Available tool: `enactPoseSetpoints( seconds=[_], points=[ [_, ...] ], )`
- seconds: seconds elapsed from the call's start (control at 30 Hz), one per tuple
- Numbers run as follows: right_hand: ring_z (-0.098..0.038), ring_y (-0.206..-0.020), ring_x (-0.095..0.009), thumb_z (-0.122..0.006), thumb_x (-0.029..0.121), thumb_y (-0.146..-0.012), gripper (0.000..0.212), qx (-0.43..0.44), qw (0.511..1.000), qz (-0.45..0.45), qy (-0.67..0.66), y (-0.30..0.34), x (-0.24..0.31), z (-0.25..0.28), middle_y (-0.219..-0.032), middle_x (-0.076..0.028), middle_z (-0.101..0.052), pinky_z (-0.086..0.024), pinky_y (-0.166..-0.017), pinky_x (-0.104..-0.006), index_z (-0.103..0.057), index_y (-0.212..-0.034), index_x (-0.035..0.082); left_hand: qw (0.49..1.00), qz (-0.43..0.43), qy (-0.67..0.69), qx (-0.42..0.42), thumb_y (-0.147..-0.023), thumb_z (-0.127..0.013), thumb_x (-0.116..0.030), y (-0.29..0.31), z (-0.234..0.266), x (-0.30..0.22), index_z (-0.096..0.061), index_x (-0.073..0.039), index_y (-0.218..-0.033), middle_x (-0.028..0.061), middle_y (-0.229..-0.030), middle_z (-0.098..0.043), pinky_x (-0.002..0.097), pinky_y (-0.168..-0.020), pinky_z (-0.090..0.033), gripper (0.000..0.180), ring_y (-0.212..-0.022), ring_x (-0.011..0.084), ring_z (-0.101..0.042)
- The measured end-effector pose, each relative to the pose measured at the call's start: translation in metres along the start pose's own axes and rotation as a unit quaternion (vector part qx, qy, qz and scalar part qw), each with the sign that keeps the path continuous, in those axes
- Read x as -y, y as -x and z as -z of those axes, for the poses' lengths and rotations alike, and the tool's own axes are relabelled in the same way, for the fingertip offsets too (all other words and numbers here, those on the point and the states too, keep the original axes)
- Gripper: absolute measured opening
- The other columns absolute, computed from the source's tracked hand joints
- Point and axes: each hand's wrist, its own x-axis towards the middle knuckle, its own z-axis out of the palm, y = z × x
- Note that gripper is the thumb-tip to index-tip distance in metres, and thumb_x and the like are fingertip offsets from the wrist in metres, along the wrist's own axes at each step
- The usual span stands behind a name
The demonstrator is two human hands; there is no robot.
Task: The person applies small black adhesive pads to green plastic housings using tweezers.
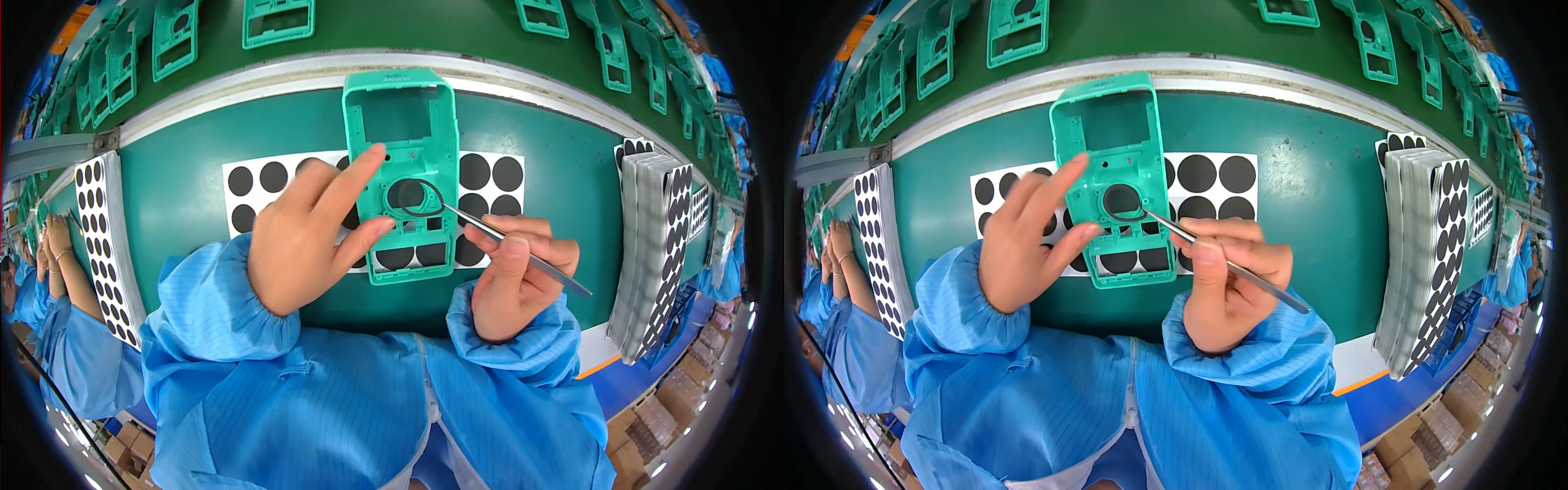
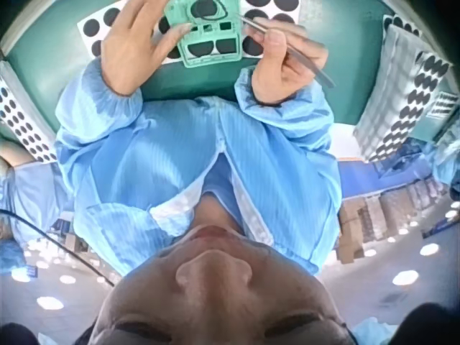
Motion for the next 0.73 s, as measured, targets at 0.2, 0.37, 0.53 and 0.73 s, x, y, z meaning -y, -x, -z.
enactPoseSetpoints(
  seconds=[0.2, 0.37, 0.53, 0.73],
  points=[
    [-0.050, -0.058, -0.012, -0.048, -0.005, -0.081, 0.021, 0.056, 0.996, 0.076, 0.009, 0.008, -0.021, 0.003, -0.088, -0.025, -0.056, -0.043, -0.052, -0.0211, -0.035, -0.095, 0.002, 0.964, -0.229, -0.121, -0.057, -0.059, -0.072, -0.027, 0.012, -0.003, 0.017, -0.059, -0.009, -0.097, 0.0115, -0.110, -0.052, 0.0374, -0.079, -0.034, 0.045, -0.108, 0.0299, -0.046],
    [-0.046, -0.055, -0.011, -0.049, -0.005, -0.080, 0.022, 0.058, 0.994, 0.093, 0.012, 0.008, -0.026, 0.001, -0.088, -0.025, -0.056, -0.041, -0.050, -0.0206, -0.035, -0.096, 0.002, 0.965, -0.225, -0.125, -0.051, -0.057, -0.071, -0.028, 0.013, -0.005, 0.019, -0.060, -0.011, -0.092, 0.0121, -0.115, -0.050, 0.0363, -0.079, -0.034, 0.041, -0.112, 0.0296, -0.044],
    [-0.048, -0.058, -0.012, -0.049, -0.006, -0.080, 0.023, 0.062, 0.995, 0.081, 0.014, 0.008, -0.026, 0.004, -0.087, -0.024, -0.057, -0.042, -0.052, -0.0213, -0.036, -0.097, 0.002, 0.966, -0.224, -0.118, -0.061, -0.053, -0.072, -0.024, 0.012, -0.007, 0.019, -0.061, -0.012, -0.090, 0.0119, -0.113, -0.051, 0.0358, -0.077, -0.034, 0.040, -0.110, 0.0297, -0.045],
    [-0.051, -0.061, -0.015, -0.050, -0.006, -0.080, 0.023, 0.069, 0.994, 0.076, 0.027, 0.008, -0.025, 0.003, -0.089, -0.025, -0.056, -0.044, -0.057, -0.0225, -0.036, -0.097, 0.002, 0.966, -0.222, -0.119, -0.060, -0.052, -0.073, -0.023, 0.012, -0.007, 0.019, -0.062, -0.013, -0.091, 0.0120, -0.113, -0.052, 0.0364, -0.078, -0.034, 0.041, -0.110, 0.0302, -0.045]
  ],
)
